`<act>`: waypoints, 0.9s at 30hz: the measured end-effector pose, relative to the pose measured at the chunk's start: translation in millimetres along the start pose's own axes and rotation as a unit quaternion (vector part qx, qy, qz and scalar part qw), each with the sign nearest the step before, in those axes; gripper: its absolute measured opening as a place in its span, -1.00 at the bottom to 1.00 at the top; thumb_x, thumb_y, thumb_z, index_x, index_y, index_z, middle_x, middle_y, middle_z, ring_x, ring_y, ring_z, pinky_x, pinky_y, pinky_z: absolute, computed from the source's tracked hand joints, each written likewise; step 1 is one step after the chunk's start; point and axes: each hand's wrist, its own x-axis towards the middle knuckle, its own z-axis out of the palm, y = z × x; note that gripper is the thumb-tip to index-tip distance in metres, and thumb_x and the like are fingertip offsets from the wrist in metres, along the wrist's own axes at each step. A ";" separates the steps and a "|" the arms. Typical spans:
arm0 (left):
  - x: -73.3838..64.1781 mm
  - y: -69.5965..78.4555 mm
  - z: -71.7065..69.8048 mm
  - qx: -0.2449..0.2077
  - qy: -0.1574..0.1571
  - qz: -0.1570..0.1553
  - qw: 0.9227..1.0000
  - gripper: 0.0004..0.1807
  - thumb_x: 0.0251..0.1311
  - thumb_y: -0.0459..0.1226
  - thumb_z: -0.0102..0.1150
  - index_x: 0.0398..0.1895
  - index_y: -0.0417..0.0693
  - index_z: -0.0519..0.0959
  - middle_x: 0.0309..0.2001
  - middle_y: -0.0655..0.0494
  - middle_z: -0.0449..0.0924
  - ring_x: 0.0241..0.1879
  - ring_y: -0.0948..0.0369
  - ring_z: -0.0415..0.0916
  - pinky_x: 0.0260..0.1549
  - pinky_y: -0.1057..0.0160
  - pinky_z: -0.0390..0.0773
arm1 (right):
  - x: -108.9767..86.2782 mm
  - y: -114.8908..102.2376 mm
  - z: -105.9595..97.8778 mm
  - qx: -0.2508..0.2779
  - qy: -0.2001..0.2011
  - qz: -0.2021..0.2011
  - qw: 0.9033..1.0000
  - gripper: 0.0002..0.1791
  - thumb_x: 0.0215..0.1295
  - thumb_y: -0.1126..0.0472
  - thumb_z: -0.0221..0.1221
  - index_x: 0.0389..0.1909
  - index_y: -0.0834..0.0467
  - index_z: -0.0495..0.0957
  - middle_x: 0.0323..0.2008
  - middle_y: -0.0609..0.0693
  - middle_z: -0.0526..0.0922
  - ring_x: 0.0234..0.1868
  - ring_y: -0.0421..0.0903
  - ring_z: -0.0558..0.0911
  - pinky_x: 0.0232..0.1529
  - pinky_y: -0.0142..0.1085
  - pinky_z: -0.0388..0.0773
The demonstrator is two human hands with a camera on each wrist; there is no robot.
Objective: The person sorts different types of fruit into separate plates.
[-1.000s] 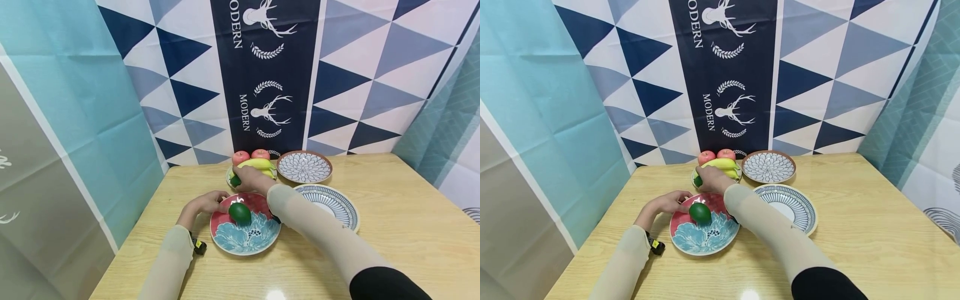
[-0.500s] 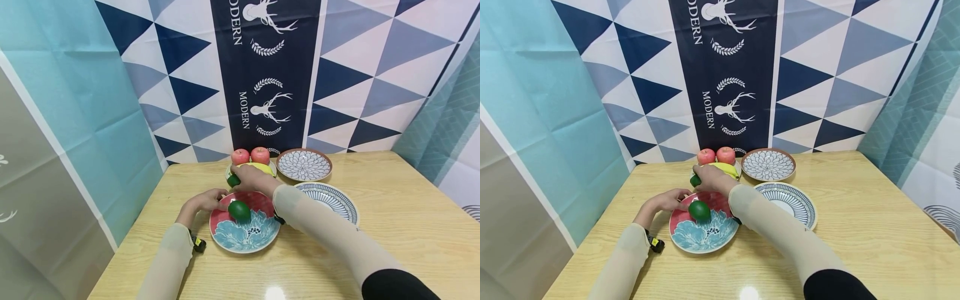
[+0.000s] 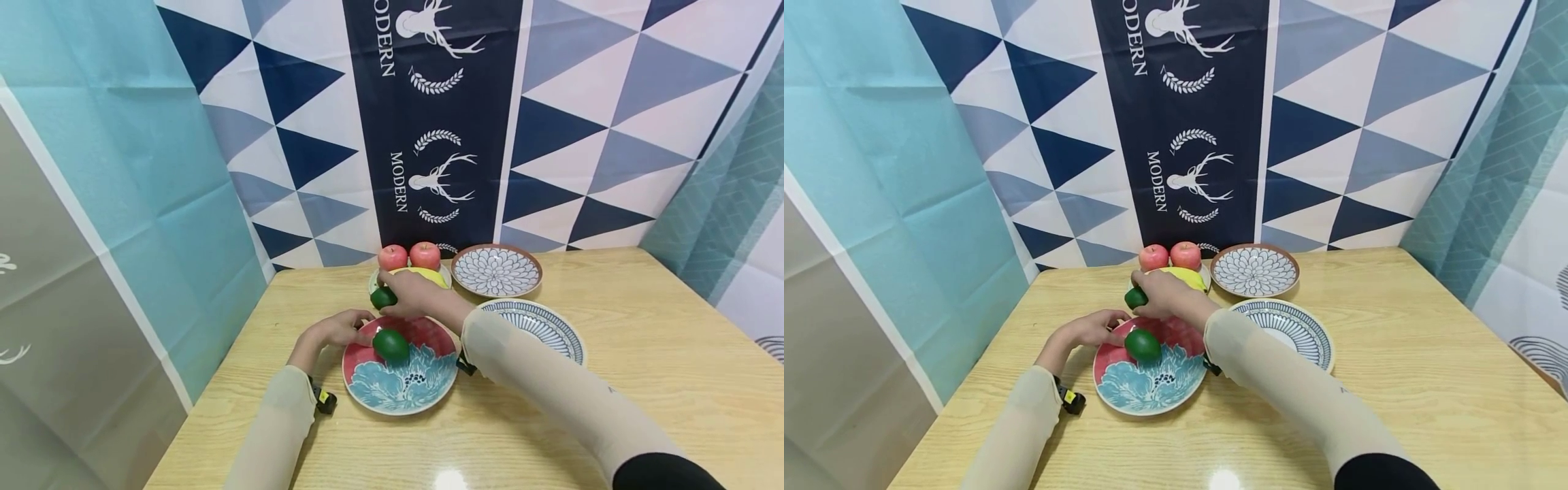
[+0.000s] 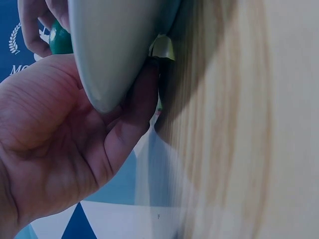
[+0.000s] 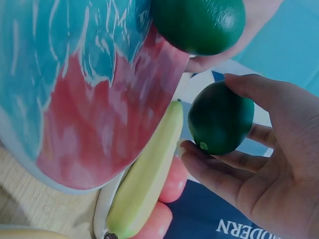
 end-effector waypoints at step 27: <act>1.0 -1.4 1.4 -0.001 0.001 -0.011 1.000 -0.58 0.33 -0.23 0.40 0.23 -0.01 0.60 0.10 0.02 0.62 0.12 0.01 0.49 0.29 -0.16 0.47 | -47.5 -1.7 -3.0 -0.016 -0.003 -0.020 1.000 -0.51 0.27 -0.07 0.46 0.06 0.04 0.50 -0.31 -0.06 0.56 -0.30 -0.09 0.54 -0.23 -0.19 0.53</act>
